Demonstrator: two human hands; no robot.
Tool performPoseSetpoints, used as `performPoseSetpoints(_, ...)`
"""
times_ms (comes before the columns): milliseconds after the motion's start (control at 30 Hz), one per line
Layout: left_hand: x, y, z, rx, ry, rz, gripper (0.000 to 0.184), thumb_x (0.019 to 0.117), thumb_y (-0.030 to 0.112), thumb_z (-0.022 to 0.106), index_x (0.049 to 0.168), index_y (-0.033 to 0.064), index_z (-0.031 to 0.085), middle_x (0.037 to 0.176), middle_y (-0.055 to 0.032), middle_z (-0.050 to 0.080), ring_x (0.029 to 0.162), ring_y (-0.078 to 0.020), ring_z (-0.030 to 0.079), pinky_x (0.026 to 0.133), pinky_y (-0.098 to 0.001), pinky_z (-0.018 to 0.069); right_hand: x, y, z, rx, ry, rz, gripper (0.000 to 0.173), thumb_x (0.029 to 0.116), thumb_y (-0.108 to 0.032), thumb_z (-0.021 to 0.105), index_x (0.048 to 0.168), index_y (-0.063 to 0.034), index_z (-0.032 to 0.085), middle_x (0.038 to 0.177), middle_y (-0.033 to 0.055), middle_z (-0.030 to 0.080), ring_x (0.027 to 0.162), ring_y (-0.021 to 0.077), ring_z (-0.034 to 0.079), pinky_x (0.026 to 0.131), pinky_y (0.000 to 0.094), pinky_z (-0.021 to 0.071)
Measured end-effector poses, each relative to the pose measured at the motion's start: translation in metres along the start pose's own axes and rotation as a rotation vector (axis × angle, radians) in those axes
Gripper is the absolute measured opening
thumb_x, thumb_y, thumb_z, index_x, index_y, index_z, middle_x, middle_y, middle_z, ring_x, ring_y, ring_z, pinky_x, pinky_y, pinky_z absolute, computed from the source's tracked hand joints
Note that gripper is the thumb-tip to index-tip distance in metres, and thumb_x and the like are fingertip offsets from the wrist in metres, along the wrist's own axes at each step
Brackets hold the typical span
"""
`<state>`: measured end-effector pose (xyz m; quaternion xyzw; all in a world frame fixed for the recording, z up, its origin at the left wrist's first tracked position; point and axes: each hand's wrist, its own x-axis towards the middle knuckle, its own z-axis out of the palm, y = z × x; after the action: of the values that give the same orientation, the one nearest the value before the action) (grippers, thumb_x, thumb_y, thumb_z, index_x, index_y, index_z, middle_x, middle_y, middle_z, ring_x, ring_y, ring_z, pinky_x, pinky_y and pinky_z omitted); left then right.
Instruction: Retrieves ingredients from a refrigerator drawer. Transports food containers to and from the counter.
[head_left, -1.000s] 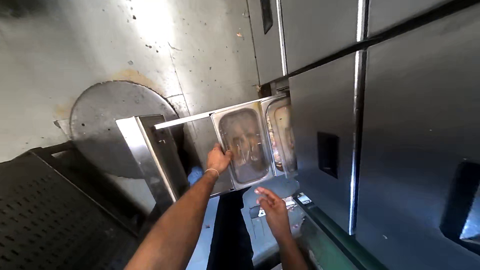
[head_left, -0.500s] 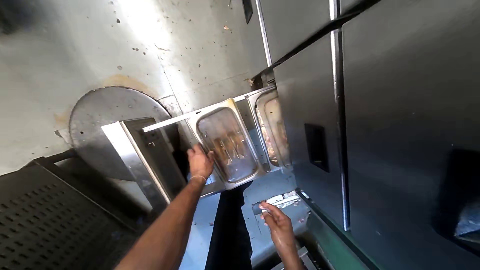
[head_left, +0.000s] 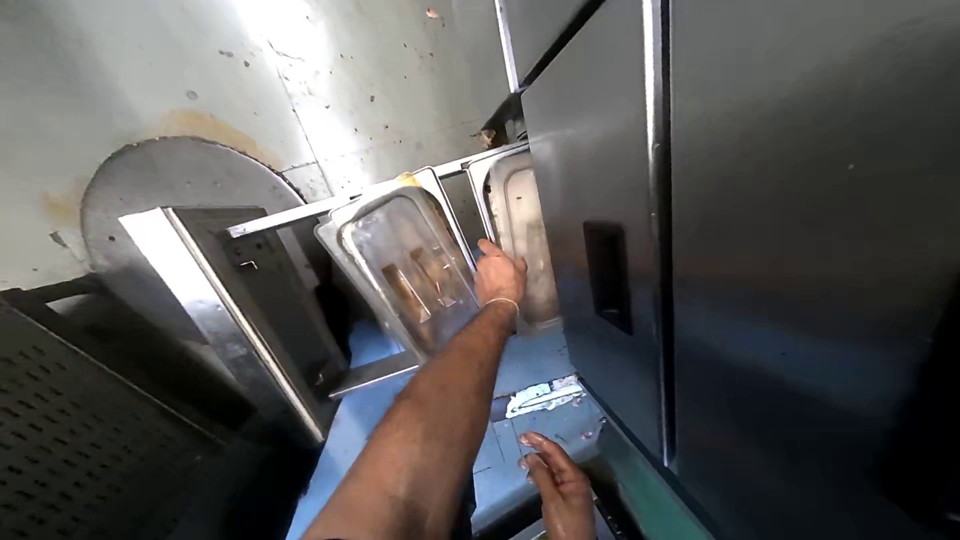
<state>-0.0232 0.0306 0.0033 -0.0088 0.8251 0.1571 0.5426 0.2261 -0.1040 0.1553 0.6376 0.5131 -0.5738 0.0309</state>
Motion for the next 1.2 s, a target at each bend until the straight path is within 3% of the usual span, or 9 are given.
performPoseSetpoints(133, 0.005, -0.002, -0.013, -0.004, -0.006, 0.052, 0.049, 0.1038, 0.036, 0.059, 0.137, 0.0001, 0.053, 0.122, -0.0249, 0.066, 0.117, -0.0388, 0.066, 0.098, -0.0553, 0.0537, 0.001, 0.013, -0.003, 0.018, -0.01, 0.024, 0.032, 0.094, 0.004, 0.056, 0.123, 0.0041, 0.068, 0.115, 0.0113, 0.073, 0.082, 0.0107, 0.07, 0.073, 0.0253, 0.0592)
performPoseSetpoints(267, 0.004, -0.005, -0.011, -0.031, -0.05, 0.011, 0.046, 0.1041, 0.034, 0.058, 0.138, 0.0026, 0.055, 0.128, -0.0247, 0.064, 0.121, -0.0402, 0.063, 0.1, -0.0576, 0.0516, 0.001, 0.013, -0.004, 0.032, -0.002, 0.028, 0.031, 0.0936, 0.004, 0.055, 0.122, 0.0045, 0.068, 0.114, 0.0114, 0.073, 0.082, 0.0112, 0.069, 0.072, 0.0252, 0.0586)
performPoseSetpoints(400, 0.01, -0.008, -0.019, -0.059, -0.12, 0.031, 0.044, 0.0996, 0.034, 0.065, 0.128, 0.001, 0.064, 0.128, -0.0251, 0.063, 0.122, -0.0407, 0.061, 0.1, -0.0609, 0.0493, -0.002, 0.009, -0.005, 0.032, -0.005, 0.034, 0.032, 0.0947, 0.005, 0.054, 0.123, 0.0042, 0.068, 0.115, 0.012, 0.072, 0.083, 0.0121, 0.07, 0.073, 0.0262, 0.0594)
performPoseSetpoints(500, -0.001, -0.004, -0.025, -0.149, -0.123, 0.082, 0.037, 0.0925, 0.03, 0.075, 0.113, 0.0008, 0.069, 0.115, -0.0236, 0.067, 0.109, -0.0388, 0.065, 0.093, -0.0597, 0.0512, -0.005, 0.01, -0.007, 0.057, 0.016, 0.023, 0.032, 0.0952, 0.004, 0.053, 0.123, 0.0052, 0.067, 0.114, 0.0125, 0.072, 0.082, 0.0124, 0.07, 0.072, 0.0268, 0.0595)
performPoseSetpoints(700, -0.037, 0.002, -0.031, -0.289, -0.094, 0.079, 0.026, 0.0884, 0.026, 0.078, 0.099, 0.0032, 0.071, 0.117, -0.0213, 0.063, 0.107, -0.0362, 0.063, 0.089, -0.0574, 0.0527, -0.013, -0.003, -0.007, 0.107, 0.029, 0.047, 0.031, 0.0956, 0.005, 0.052, 0.124, 0.0066, 0.066, 0.115, 0.013, 0.072, 0.083, 0.0131, 0.07, 0.071, 0.0269, 0.0595)
performPoseSetpoints(933, -0.067, -0.011, -0.042, -0.39, -0.052, -0.031, 0.021, 0.0874, 0.025, 0.079, 0.093, 0.0058, 0.071, 0.094, -0.0174, 0.068, 0.091, -0.0345, 0.065, 0.078, -0.0576, 0.0523, -0.016, -0.017, -0.02, 0.169, 0.06, -0.091, 0.031, 0.0975, 0.003, 0.051, 0.125, 0.0035, 0.065, 0.114, 0.0065, 0.072, 0.084, 0.0099, 0.069, 0.072, 0.0267, 0.0596)
performPoseSetpoints(1067, -0.085, -0.018, -0.039, -0.464, 0.038, -0.074, 0.02, 0.0879, 0.024, 0.079, 0.088, 0.0064, 0.069, 0.106, -0.018, 0.063, 0.097, -0.0336, 0.062, 0.082, -0.0555, 0.052, -0.019, -0.027, -0.029, 0.206, 0.082, -0.137, 0.03, 0.0981, 0.002, 0.052, 0.123, 0.0001, 0.067, 0.111, 0.0034, 0.073, 0.081, 0.0085, 0.069, 0.071, 0.0247, 0.0592)
performPoseSetpoints(1133, -0.096, -0.024, -0.043, -0.509, 0.084, -0.101, 0.02, 0.088, 0.024, 0.079, 0.086, 0.0074, 0.068, 0.108, -0.0154, 0.06, 0.093, -0.0302, 0.061, 0.08, -0.0519, 0.0517, -0.019, -0.034, -0.032, 0.184, 0.09, -0.143, 0.029, 0.0971, 0.003, 0.051, 0.122, 0.001, 0.067, 0.11, 0.0027, 0.073, 0.08, 0.0072, 0.068, 0.07, 0.0237, 0.0586)
performPoseSetpoints(1200, -0.106, -0.038, -0.05, -0.551, 0.127, -0.108, 0.022, 0.0868, 0.022, 0.08, 0.082, 0.0082, 0.064, 0.096, -0.0127, 0.061, 0.083, -0.0277, 0.06, 0.071, -0.0497, 0.0505, -0.02, -0.037, -0.034, 0.205, 0.12, -0.144, 0.03, 0.0957, 0.004, 0.053, 0.122, 0.0009, 0.067, 0.11, 0.0026, 0.073, 0.079, 0.0074, 0.068, 0.069, 0.0233, 0.0583)
